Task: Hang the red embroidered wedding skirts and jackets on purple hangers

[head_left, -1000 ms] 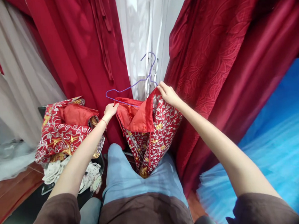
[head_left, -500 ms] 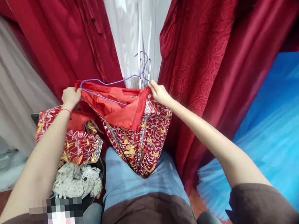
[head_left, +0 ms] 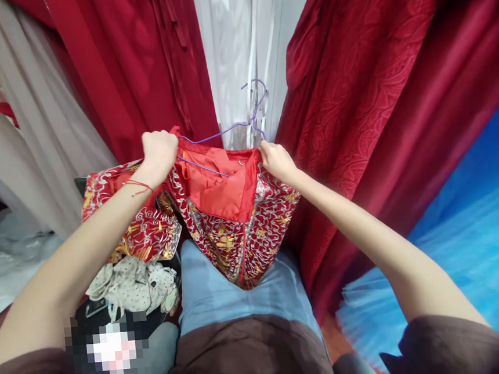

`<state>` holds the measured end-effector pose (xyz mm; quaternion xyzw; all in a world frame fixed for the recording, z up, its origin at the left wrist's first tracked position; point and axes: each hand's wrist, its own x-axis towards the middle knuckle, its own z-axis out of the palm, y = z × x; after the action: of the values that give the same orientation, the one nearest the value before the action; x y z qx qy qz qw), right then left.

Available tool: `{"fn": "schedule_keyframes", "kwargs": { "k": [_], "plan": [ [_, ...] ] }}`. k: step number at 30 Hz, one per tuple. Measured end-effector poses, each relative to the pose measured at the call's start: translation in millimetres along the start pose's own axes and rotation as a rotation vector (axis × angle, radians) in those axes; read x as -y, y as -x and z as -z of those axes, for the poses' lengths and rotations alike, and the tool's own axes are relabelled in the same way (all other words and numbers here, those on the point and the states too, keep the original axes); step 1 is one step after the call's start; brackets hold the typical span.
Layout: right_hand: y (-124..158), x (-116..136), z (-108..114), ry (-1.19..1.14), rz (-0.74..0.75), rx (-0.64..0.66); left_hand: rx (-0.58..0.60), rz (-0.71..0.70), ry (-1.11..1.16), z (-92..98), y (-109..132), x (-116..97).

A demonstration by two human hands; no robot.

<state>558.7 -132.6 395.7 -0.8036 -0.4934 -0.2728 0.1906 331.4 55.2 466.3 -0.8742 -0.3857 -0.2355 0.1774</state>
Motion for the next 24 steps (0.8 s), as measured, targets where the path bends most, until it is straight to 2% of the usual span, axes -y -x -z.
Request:
{"fn": "schedule_keyframes", "kwargs": {
  "k": [3, 7, 12, 17, 20, 24],
  "plan": [
    [0.9, 2.2, 0.2, 0.024, -0.064, -0.007, 0.043, -0.037, 0.029, 4.1, 7.9, -21.6],
    [0.7, -2.1, 3.6, -0.012, -0.043, -0.007, 0.005, -0.035, 0.135, -2.8, 7.0, -37.4],
    [-1.4, -2.3, -1.0, -0.072, -0.055, -0.08, -0.063, 0.051, 0.349, -26.7, 13.4, -59.0],
    [-2.2, -1.8, -5.5, -0.107, -0.079, -0.124, -0.201, 0.132, 0.566, -52.4, 26.7, -81.1],
    [-0.8, -4.1, -4.4, -0.13, -0.046, -0.16, -0.224, 0.125, 0.605, -65.9, 22.3, -81.1],
    [1.2, -8.2, -4.2, -0.148, 0.037, -0.172, -0.166, 0.1, 0.589, -83.5, 8.6, -60.5]
  ]
}}
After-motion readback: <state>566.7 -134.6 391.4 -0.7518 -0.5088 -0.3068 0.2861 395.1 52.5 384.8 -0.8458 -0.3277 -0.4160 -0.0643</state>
